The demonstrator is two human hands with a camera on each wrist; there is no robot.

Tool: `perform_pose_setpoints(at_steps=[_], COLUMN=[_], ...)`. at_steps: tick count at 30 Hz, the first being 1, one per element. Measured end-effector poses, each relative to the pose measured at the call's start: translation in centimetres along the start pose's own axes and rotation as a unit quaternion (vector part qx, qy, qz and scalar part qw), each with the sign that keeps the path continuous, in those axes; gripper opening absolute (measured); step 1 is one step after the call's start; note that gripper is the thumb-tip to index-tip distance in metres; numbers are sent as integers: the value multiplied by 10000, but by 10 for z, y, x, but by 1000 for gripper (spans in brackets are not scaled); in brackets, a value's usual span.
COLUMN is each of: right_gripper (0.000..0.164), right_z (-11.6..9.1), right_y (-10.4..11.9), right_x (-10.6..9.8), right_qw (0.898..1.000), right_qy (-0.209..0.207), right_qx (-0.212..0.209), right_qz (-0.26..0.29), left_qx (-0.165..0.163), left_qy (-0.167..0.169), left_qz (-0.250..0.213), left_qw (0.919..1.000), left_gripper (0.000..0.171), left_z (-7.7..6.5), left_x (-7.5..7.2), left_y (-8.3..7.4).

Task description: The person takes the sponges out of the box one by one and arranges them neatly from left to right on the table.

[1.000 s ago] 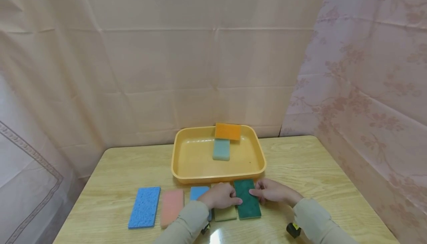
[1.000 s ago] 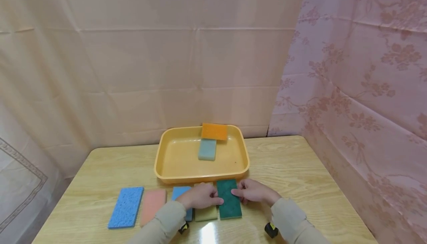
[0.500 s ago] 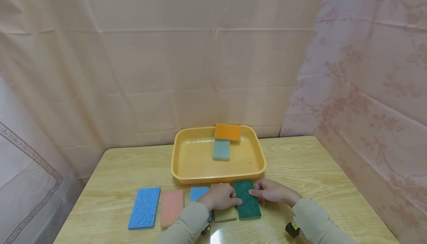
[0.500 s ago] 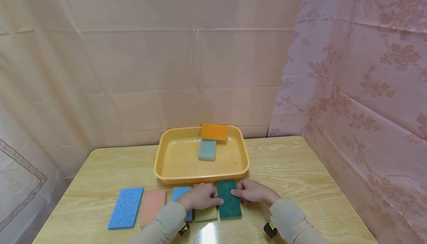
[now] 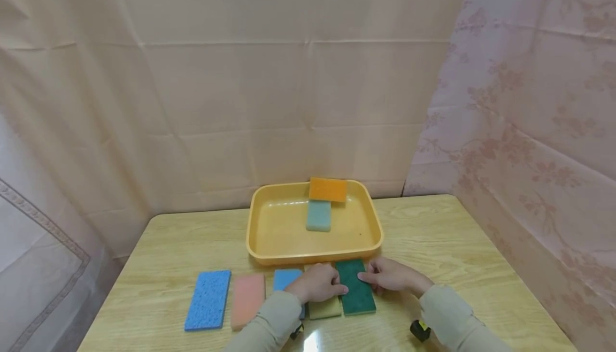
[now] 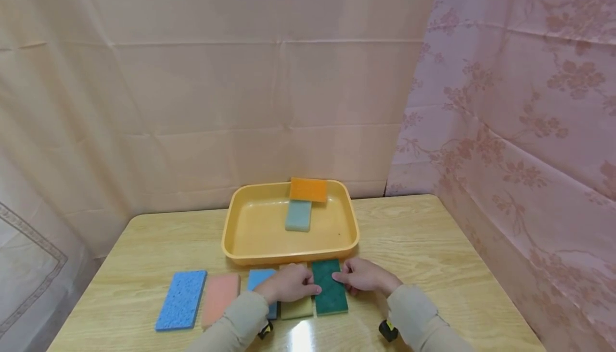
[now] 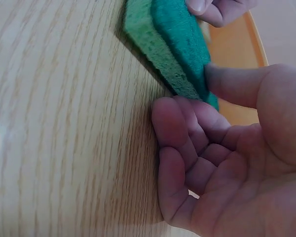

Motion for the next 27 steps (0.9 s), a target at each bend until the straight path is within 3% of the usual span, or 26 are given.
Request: perform_pose_setpoints(at_steps=[8,14,22,27], right_gripper=[31,31,32,36], right_z=[0,2,0,-2], right_y=[1,0,1,1], right_x=[-1,5,5,0], right_qw=[9996,9998,9996,9997], right_qy=[-183,-199,-222,-168], right_qx=[66,60,60,-147], right_qz=[-198,-44,-147,-32], left_qx=[123,273,302,422], left_qy=[-63,-176,-490,-719], left_qz=[-18,-14,75,108], left_qw=[9999,9995,9983,9965], left_gripper=[49,46,32,27], left_z=[-1,-5,-8,-10], left_x=[1,2,5,3], left_y=[0,4,8,4])
Point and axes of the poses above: each hand's wrist, its own z-axis towards the middle knuckle, its own x-axis out of the palm, y = z × x, the point moved 8 cm from there along z, towards the middle knuckle, and after that the axes turned 3 degrees about x, right-handed, at the moved point
